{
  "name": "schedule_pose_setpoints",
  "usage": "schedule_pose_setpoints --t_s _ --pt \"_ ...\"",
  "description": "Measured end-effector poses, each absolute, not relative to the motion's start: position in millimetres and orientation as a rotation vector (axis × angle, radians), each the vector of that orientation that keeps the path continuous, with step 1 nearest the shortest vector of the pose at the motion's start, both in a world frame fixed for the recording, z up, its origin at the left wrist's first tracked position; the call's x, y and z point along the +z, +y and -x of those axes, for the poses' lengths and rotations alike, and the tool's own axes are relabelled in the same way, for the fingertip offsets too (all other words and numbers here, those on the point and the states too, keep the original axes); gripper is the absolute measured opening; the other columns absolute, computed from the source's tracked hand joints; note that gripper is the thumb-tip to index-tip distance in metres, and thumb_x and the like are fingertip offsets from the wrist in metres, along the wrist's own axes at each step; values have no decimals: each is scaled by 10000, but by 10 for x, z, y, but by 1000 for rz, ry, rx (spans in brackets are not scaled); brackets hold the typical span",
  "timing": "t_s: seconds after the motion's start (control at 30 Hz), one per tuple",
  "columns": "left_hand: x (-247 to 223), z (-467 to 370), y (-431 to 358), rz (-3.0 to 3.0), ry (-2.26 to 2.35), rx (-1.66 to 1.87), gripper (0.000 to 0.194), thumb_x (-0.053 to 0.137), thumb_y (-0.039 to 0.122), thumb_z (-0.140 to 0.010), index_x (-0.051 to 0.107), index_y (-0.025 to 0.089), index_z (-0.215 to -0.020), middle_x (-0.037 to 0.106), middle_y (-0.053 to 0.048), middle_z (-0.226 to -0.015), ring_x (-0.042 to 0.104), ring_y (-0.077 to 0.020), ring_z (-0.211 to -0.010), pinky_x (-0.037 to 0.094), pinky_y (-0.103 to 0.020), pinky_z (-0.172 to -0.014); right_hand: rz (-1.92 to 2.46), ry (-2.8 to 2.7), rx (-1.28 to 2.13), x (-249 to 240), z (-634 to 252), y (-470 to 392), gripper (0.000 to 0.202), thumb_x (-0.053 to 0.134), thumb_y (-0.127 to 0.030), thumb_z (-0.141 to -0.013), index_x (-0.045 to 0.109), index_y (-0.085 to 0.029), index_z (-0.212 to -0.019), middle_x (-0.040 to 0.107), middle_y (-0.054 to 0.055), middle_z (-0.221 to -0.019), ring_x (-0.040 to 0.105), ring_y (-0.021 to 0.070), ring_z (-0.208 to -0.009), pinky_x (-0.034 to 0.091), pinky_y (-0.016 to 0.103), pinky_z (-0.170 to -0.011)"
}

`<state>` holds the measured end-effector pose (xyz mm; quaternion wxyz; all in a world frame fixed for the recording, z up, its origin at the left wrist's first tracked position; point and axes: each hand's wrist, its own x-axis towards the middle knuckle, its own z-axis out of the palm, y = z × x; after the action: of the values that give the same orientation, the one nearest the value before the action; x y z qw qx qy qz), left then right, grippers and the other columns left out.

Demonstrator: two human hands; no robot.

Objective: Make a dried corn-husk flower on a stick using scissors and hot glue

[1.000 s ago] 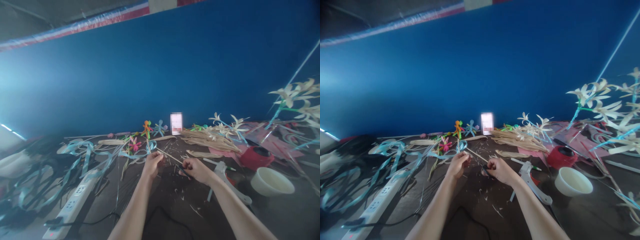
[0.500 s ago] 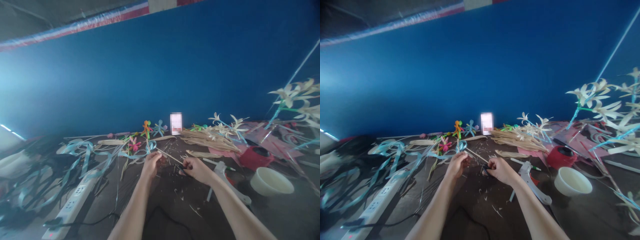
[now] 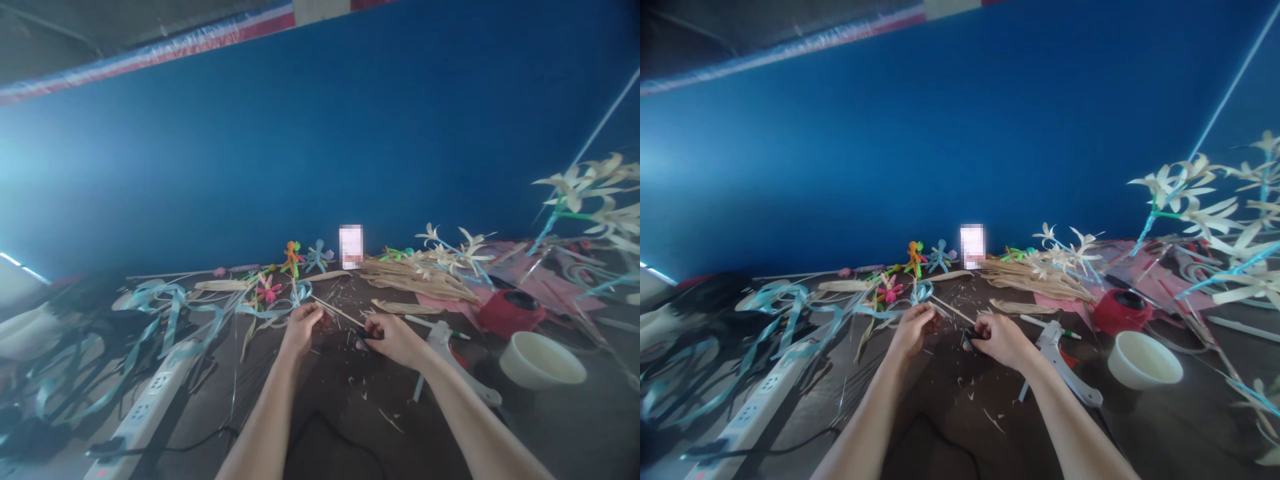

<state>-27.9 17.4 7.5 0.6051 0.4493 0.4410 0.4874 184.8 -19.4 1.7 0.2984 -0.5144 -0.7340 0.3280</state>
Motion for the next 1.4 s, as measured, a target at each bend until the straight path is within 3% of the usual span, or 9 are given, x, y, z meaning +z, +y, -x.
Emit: schedule_pose_setpoints --t_s 1.4 --pt "20 253 136 -1080 993 982 137 609 270 -639 585 141 -600 628 -18 -591 535 -100 -478 378 -207 -473 1343 -1858 1001 -21 -1814 -187 283 649 -409 -621 497 -170 -609 434 -70 -453 361 74 -424 233 189 -402"
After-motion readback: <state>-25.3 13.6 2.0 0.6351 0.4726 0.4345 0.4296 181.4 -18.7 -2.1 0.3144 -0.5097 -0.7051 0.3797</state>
